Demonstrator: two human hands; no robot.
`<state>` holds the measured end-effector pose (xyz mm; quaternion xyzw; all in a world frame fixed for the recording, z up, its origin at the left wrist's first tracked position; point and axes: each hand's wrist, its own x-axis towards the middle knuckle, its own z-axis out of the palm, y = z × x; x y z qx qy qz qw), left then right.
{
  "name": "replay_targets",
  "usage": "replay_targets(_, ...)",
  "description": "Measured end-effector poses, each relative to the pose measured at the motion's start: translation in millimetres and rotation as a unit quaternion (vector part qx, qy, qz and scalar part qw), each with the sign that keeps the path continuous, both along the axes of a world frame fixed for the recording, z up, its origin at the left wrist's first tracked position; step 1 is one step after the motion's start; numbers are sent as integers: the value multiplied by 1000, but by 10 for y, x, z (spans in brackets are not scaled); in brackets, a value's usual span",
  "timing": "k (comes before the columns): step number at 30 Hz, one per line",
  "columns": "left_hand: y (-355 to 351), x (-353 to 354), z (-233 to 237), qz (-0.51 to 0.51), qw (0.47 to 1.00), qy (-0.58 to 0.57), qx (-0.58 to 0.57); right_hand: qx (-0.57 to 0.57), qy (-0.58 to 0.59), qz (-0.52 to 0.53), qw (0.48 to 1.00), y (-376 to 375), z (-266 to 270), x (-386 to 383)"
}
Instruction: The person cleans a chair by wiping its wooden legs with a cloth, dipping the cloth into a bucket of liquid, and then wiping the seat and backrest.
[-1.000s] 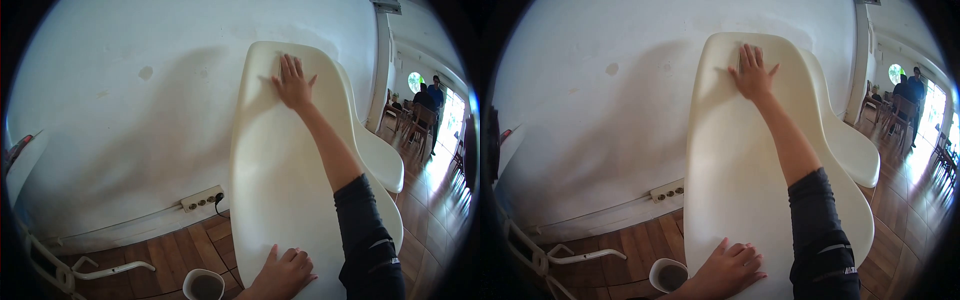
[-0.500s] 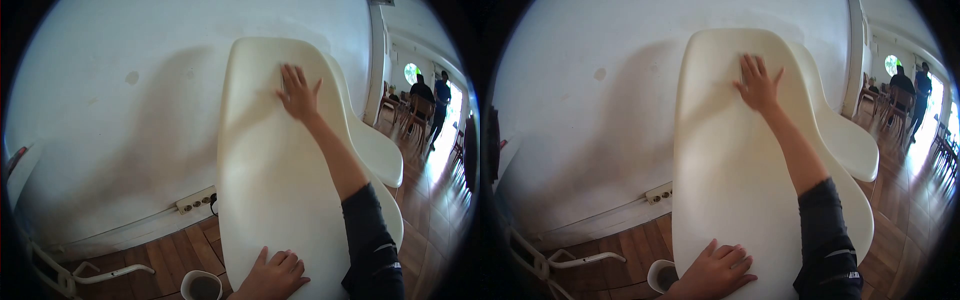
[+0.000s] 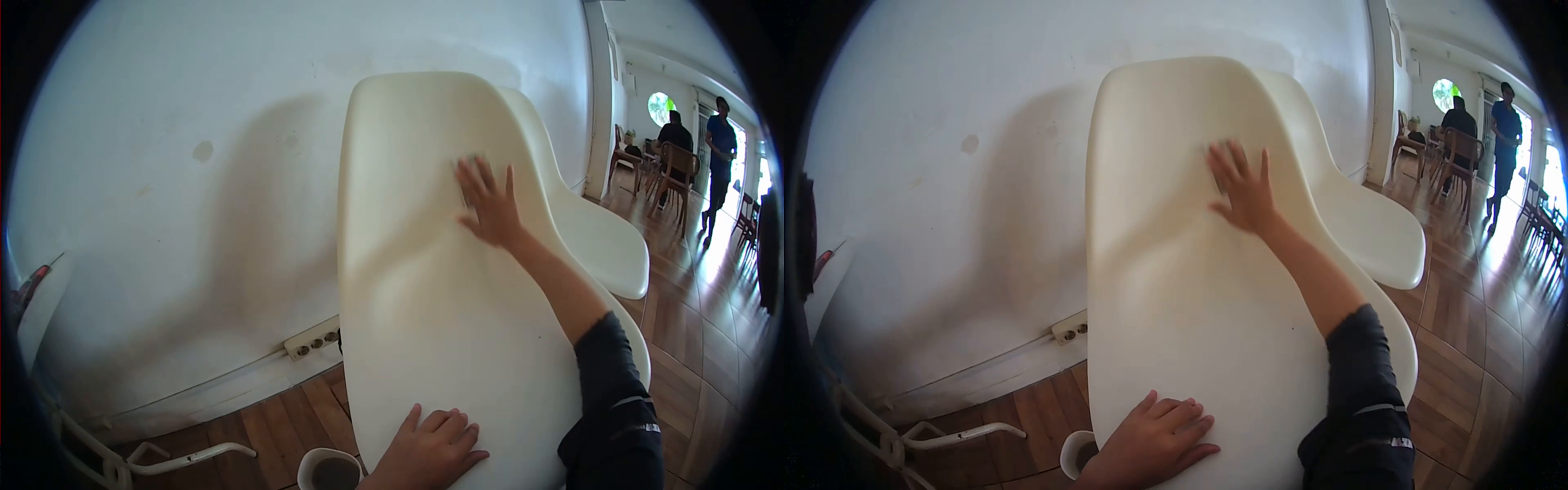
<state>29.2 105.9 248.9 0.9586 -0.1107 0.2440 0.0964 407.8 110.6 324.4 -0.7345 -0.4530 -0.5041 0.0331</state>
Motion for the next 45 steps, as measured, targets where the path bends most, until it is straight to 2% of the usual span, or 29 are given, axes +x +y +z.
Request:
replay_targets(2, 13, 5, -33, -4, 1000, -5, 4, -90, 7, 63, 994, -295, -388, 114)
replay_targets(4, 2, 2, -12, -7, 1000, -13, 6, -98, -17, 54, 994, -368, -405, 113)
replay_targets(6, -40, -43, 24, -6, 998, 58, -39, -105, -35, 44, 993, -331, -336, 132)
replay_targets(8, -40, -48, 13, -7, 998, 44, -39, -16, -49, 27, 998, -83, -21, 75)
replay_targets(10, -37, -51, 11, -1, 998, 35, -43, 51, -14, -31, 998, 226, 313, 22)
replay_targets(12, -40, -51, 16, -3, 998, 41, -43, 121, 17, -24, 992, 502, 642, 81)
replay_targets(15, -28, -58, 22, -12, 997, 48, -55, 148, 37, -57, 987, 714, 1103, 80)
replay_targets(17, -25, -57, 9, -12, 998, 43, -53, 150, 99, -68, 981, 747, 1288, 9)
replay_targets(21, -19, -33, 6, -6, 998, 49, -33, 181, 113, -63, 975, 900, 1132, -179)
replay_targets(23, -25, -32, 16, -9, 998, 46, -32, 156, 112, 6, 981, 868, 779, -292)
replay_targets(24, -29, -34, 18, -4, 999, 45, -29, 153, 109, 3, 982, 805, 578, -332)
replay_targets(26, -37, -33, 22, -7, 998, 39, -39, 71, 66, 43, 994, 646, 269, -385)
replay_targets(27, -35, -28, 22, -9, 998, 36, -43, 70, 61, 44, 995, 553, 259, -368)
replay_targets(29, -41, -15, -22, -11, 998, 35, -57, -30, 2, 39, 999, 330, 285, -266)
replay_targets(31, -11, -7, -64, -10, 997, 39, -66, 3, -18, 7, 1000, 311, 443, -34)
replay_targets(33, 15, 26, -84, -7, 1000, 13, 0, 34, -42, -22, 998, 382, 623, 103)
replay_targets(35, 21, 35, -109, -11, 1000, 1, -6, 168, 38, -91, 981, 511, 737, 126)
replay_targets(36, 27, 43, -112, -23, 1000, -8, -13, 170, 35, -88, 981, 602, 762, 37)
replay_targets(38, -7, 10, -61, -22, 998, 20, -48, 185, 125, -97, 970, 834, 718, -264)
replay_targets(39, -25, -4, -30, -20, 995, 52, -83, 131, 96, -63, 985, 939, 654, -347)
replay_targets(42, -35, -12, -3, -20, 996, 39, -72, 119, 56, 137, 982, 1164, 405, -642)
replay_targets(43, -24, -13, -12, -17, 996, 41, -74, 117, 59, 140, 982, 1158, 420, -620)
replay_targets(45, -34, -14, -28, -19, 995, 40, -87, 63, -41, 52, 996, 1063, 554, -437)
